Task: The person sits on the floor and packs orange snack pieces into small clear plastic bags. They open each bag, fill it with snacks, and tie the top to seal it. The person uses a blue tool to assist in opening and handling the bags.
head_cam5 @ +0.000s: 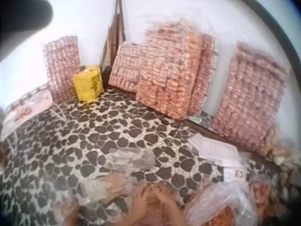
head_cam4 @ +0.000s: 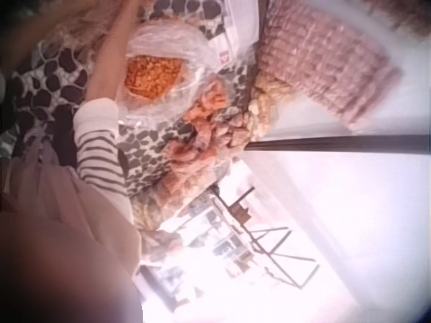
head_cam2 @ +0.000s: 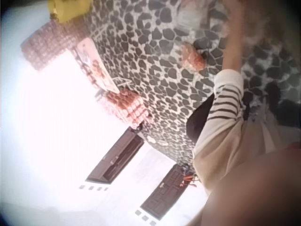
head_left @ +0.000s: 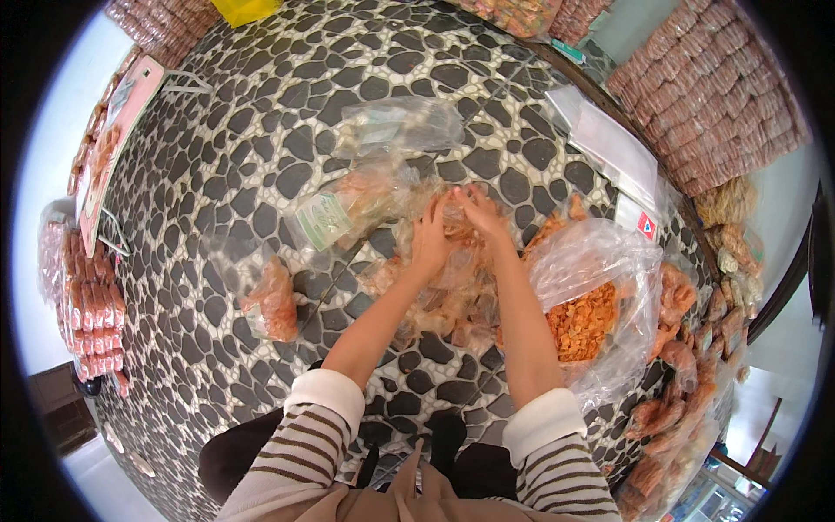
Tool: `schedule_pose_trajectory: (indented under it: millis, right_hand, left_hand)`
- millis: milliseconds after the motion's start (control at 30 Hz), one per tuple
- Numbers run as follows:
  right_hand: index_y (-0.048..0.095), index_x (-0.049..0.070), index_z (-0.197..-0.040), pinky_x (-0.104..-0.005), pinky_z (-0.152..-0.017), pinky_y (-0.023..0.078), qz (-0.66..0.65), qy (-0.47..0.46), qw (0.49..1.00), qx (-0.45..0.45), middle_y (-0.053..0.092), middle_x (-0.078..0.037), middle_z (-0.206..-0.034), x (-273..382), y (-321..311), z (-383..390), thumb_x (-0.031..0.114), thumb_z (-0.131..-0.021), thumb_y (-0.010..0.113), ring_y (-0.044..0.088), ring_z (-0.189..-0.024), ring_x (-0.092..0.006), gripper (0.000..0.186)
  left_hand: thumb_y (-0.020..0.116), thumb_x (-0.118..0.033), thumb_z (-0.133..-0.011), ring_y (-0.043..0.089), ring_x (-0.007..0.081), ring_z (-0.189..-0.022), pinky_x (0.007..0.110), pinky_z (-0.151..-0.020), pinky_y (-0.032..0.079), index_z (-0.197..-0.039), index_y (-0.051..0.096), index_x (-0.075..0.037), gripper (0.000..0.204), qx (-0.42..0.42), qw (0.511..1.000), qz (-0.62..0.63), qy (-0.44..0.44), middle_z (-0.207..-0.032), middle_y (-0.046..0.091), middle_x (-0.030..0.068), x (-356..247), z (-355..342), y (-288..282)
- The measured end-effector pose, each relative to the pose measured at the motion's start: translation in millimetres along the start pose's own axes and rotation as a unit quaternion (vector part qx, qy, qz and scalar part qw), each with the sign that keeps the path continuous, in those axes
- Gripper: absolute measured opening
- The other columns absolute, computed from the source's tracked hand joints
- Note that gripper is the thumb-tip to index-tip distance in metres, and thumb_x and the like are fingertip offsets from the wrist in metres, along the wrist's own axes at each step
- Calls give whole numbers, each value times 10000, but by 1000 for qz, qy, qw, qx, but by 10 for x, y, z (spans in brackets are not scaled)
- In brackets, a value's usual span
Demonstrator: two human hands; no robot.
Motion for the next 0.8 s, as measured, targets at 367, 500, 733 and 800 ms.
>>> schedule_pose_trajectory:
  millis: [367,500,733,800]
  right_hand:
    - [516,56,-1108,-299,-739,487,-189,-93,977,-28,593,-90,-1031,34,369,558,7,-666,677,592,-902,-196,473]
    - [561,19,-992,-277,-695,493,-155,-124,975,-95,623,-64,-898,167,325,847,-50,-683,634,607,-802,-164,325]
    - [562,7,-1064,-267,-697,480,-164,-163,957,-173,631,-73,-894,249,-34,1459,-31,-693,641,597,-800,-143,381]
    - [590,13,-1027,-273,-721,458,-224,-142,943,-200,646,-77,-885,229,-75,1541,33,-671,679,598,-818,-165,368]
  left_hand:
    - [727,22,-657,509,200,-1066,315,-863,451,-1303,323,-79,769,7,874,484,-37,-1169,482,117,2,289,-186]
    - [727,-4,-668,512,192,-1067,301,-871,444,-1272,395,-90,695,40,882,468,38,-1153,473,75,-166,399,-484]
    - [679,-76,-740,491,198,-1076,303,-799,459,-1171,519,-142,465,71,913,394,80,-1078,461,62,-154,866,-1238]
    - [674,-95,-745,476,219,-1058,333,-791,446,-1133,521,-122,418,-1,946,323,-10,-1065,447,83,32,925,-1398]
Point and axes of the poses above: each hand's wrist, its own z-axis away from the middle knuckle, its own y-axis out of the palm, x = y × z, the point moved 2 cm from there along -z, towards the middle knuckle
